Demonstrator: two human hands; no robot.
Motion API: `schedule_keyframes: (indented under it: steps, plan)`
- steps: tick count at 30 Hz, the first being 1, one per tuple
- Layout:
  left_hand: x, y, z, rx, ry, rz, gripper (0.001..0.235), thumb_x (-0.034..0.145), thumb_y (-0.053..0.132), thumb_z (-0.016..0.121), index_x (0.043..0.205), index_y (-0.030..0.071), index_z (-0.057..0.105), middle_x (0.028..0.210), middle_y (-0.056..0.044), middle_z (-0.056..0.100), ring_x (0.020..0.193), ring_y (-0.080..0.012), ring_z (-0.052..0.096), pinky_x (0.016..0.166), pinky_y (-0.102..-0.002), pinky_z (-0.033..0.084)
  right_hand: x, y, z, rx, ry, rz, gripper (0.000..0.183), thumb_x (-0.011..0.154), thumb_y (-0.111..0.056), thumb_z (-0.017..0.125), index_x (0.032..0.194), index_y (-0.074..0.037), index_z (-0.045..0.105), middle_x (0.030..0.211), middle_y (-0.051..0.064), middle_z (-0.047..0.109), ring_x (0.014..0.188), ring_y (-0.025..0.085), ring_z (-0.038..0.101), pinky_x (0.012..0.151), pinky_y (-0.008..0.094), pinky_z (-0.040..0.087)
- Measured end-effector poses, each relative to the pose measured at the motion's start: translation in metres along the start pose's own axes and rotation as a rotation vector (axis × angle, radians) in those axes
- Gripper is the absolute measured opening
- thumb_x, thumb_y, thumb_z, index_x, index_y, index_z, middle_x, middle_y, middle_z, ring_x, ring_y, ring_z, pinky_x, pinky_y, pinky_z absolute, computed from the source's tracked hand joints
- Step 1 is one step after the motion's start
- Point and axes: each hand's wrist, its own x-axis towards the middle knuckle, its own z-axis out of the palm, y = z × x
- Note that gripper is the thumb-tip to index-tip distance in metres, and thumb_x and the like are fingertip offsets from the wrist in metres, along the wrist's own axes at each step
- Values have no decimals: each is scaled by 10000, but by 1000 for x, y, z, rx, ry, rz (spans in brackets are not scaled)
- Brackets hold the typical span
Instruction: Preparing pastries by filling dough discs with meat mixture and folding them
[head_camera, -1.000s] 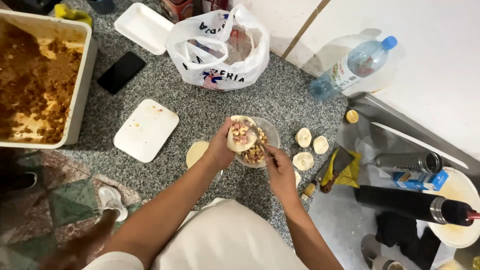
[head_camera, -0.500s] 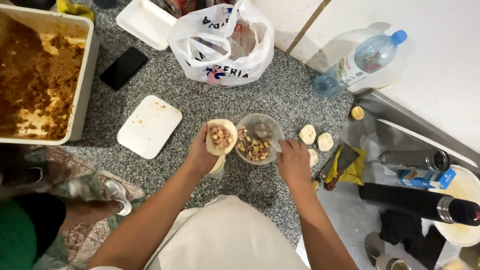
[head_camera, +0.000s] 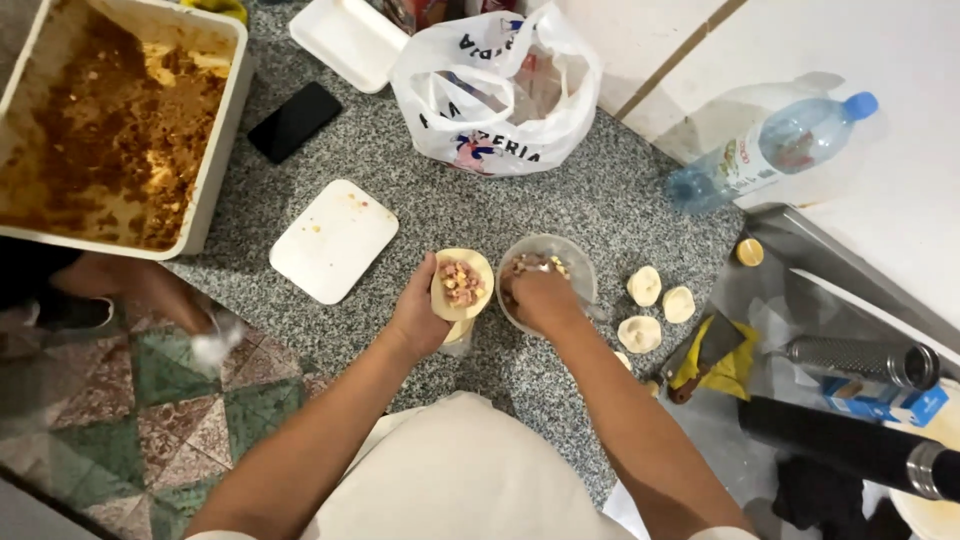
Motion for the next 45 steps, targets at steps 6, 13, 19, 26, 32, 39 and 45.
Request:
schedule_keyframes:
  steps: [6, 13, 19, 26, 32, 39, 45]
  plan:
    - [4, -4, -6, 12, 12, 39, 577, 1004, 531, 541, 1265, 29, 659, 1226, -187, 714, 1104, -341, 710, 1005, -497, 576, -6, 13, 12, 80, 44, 103, 282, 900, -283, 601, 1135, -157, 695, 1084, 100, 750, 1068, 329, 720, 889, 520, 574]
    - [7, -7, -10, 22, -9, 44, 566, 1008, 526, 536, 1235, 24, 670, 1183, -191, 729, 1066, -332, 726, 967, -483, 598, -30, 18, -25, 404, 94, 188, 254, 977, -222, 607, 1194, -175, 730, 1134, 99, 762, 1123, 359, 700, 982, 497, 547]
    - [3, -2, -10, 118, -11, 14, 514, 1032, 471, 551, 1269, 27, 656, 1249, -182, 715, 1137, -318, 707, 1025, -464, 559, -53, 2, -49, 902, 222, 302, 277, 931, -283, 701, 1167, -160, 777, 1140, 138, 775, 1184, 390, 670, 1016, 494, 512]
    - [-2, -25, 22, 108, -3, -8, 590, 992, 584, 542, 1251, 73, 684, 1229, -148, 727, 1097, -296, 719, 1009, -453, 571, -36, -42, -35, 816, 594, -66, 179, 961, -146, 686, 1111, -173, 780, 1023, 72, 742, 762, 272, 721, 633, 351, 595]
    - [-3, -19, 34, 74, -20, -9, 634, 989, 619, 517, 1277, 79, 684, 1257, -156, 713, 1125, -308, 706, 1030, -460, 556, -51, -41, -43, 990, 713, -227, 274, 1010, -43, 568, 1206, -116, 744, 1199, 117, 646, 846, 272, 680, 686, 352, 596]
    - [-2, -17, 39, 73, -47, -14, 585, 993, 593, 536, 1209, 77, 705, 1166, -142, 747, 1064, -293, 732, 963, -452, 596, -67, -29, -28, 1374, 553, 186, 284, 1048, -186, 630, 1242, 21, 618, 1001, 169, 621, 858, 257, 611, 730, 451, 550]
    - [8, -26, 29, 151, -58, -19, 613, 985, 613, 543, 1220, 69, 698, 1193, -158, 736, 1085, -312, 724, 993, -461, 578, -56, -31, -10, 1634, 412, 308, 334, 1070, -273, 621, 1156, 49, 640, 906, 169, 656, 794, 248, 710, 693, 424, 613]
